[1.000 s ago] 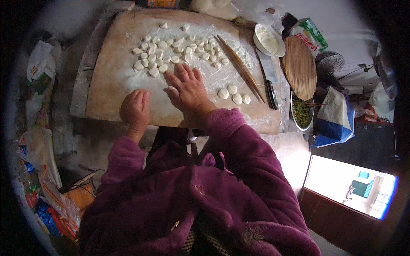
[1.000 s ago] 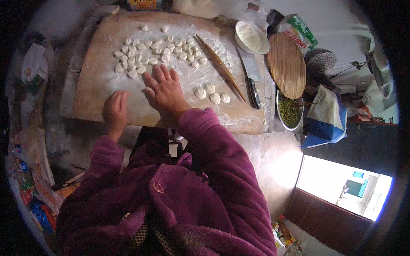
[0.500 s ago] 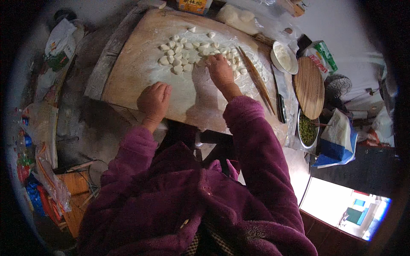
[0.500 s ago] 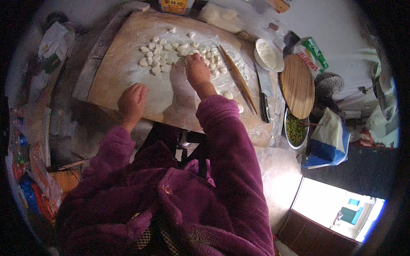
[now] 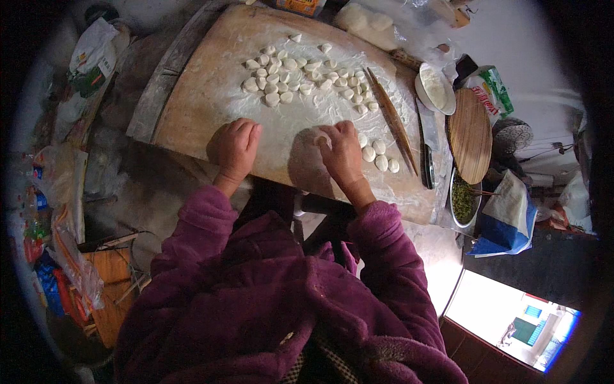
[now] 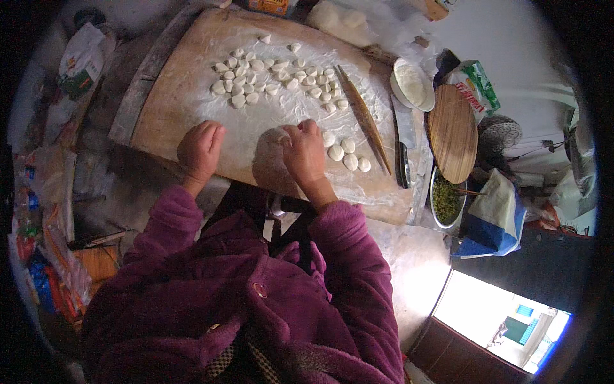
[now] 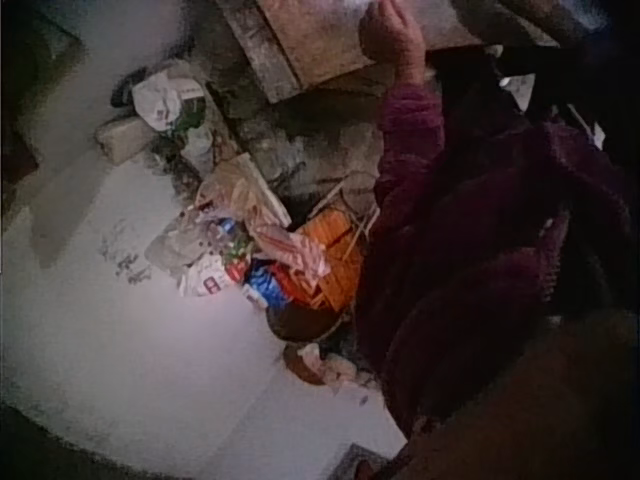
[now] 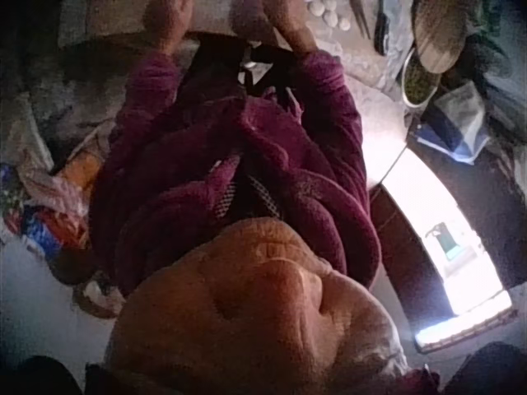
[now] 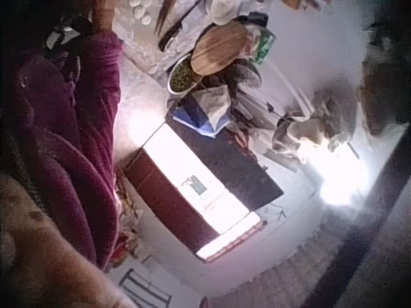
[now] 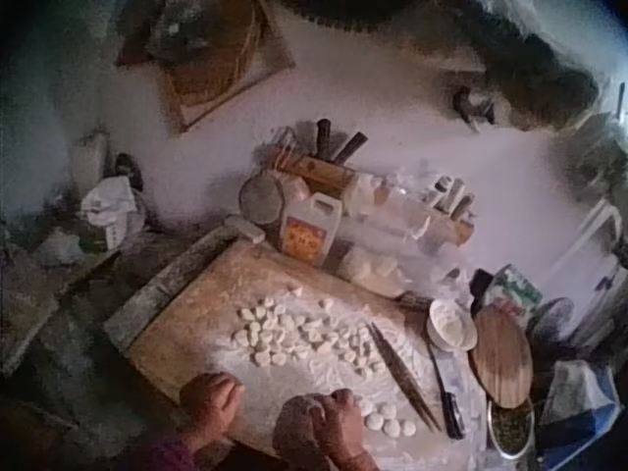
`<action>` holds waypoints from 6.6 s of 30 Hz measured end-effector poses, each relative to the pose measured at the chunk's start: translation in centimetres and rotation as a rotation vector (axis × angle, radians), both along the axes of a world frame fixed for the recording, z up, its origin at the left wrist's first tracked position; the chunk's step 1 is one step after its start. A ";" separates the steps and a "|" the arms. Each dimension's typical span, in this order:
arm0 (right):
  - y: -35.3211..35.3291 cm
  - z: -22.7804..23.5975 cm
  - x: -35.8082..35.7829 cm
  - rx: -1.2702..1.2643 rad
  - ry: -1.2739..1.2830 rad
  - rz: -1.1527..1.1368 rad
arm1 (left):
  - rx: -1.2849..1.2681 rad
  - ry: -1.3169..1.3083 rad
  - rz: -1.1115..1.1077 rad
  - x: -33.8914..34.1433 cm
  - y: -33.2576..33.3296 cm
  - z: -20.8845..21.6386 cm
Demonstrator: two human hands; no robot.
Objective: The person cuts dough into small pieces, rolls them into balls, flattens them into discs, and places them on a wooden board. They use a knife to cut the dough and a rolling pin to flatten the pieces.
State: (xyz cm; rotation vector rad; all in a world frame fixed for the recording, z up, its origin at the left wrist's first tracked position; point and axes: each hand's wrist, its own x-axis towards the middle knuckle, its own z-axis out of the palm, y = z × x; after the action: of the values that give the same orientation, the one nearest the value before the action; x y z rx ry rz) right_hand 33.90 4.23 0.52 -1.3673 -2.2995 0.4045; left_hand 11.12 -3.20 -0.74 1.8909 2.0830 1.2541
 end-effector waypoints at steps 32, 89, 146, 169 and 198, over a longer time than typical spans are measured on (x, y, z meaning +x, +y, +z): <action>9.4 -2.1 -3.0 0.376 -0.268 0.174 | 0.053 0.009 0.045 0.1 -0.3 0.3; 1.4 -0.9 -9.7 0.282 0.024 0.118 | 0.054 -0.075 -0.026 0.0 0.2 -0.8; 4.5 -2.2 -8.4 0.232 -0.110 0.024 | 0.040 -0.043 -0.010 0.0 0.0 0.0; 2.7 -1.3 -2.6 0.032 -0.051 0.235 | 0.085 0.000 0.035 0.1 0.1 -1.0; 6.1 -1.5 -9.7 0.259 0.146 0.348 | -0.248 0.279 -0.115 -5.8 8.7 1.6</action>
State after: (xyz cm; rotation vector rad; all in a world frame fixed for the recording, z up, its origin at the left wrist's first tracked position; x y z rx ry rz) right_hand 24.24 10.36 -0.96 -0.7900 -2.3694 0.2866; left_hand 5.27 5.47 0.86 2.1298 2.0975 0.7043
